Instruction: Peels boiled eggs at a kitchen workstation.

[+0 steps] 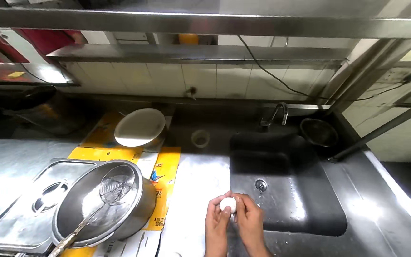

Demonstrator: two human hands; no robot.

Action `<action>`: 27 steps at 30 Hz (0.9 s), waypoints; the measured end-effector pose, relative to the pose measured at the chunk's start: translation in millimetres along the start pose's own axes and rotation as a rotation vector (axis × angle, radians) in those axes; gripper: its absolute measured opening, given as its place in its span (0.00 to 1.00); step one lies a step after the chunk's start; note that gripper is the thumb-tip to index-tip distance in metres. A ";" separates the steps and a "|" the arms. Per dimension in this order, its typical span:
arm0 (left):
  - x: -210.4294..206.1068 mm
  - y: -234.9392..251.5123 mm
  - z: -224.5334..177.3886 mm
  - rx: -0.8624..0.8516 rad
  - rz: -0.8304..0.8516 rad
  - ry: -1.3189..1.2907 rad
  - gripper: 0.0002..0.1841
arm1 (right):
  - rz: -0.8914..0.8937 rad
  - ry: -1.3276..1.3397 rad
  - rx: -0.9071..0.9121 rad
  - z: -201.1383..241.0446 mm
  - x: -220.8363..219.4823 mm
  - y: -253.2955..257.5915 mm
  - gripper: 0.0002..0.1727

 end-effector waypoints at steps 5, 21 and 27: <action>-18.9 -0.8 10.7 -0.049 -0.006 -0.018 0.19 | 0.182 0.149 -0.362 -27.4 7.7 15.8 0.15; -63.2 -7.1 28.4 -0.013 -0.128 -0.098 0.16 | 0.046 -0.001 0.256 0.0 57.3 23.3 0.17; -67.5 -5.6 24.9 -0.051 -0.114 -0.102 0.17 | -0.010 0.054 0.144 -4.1 59.1 31.5 0.16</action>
Point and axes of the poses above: each hand's wrist, its own y-axis towards the middle knuckle, its own x-axis out of the back of the hand, z = x × y, the point moved 9 cm from there along y, towards the middle knuckle, and after that the axes turned 2 degrees about -y, right-handed, at the moved point
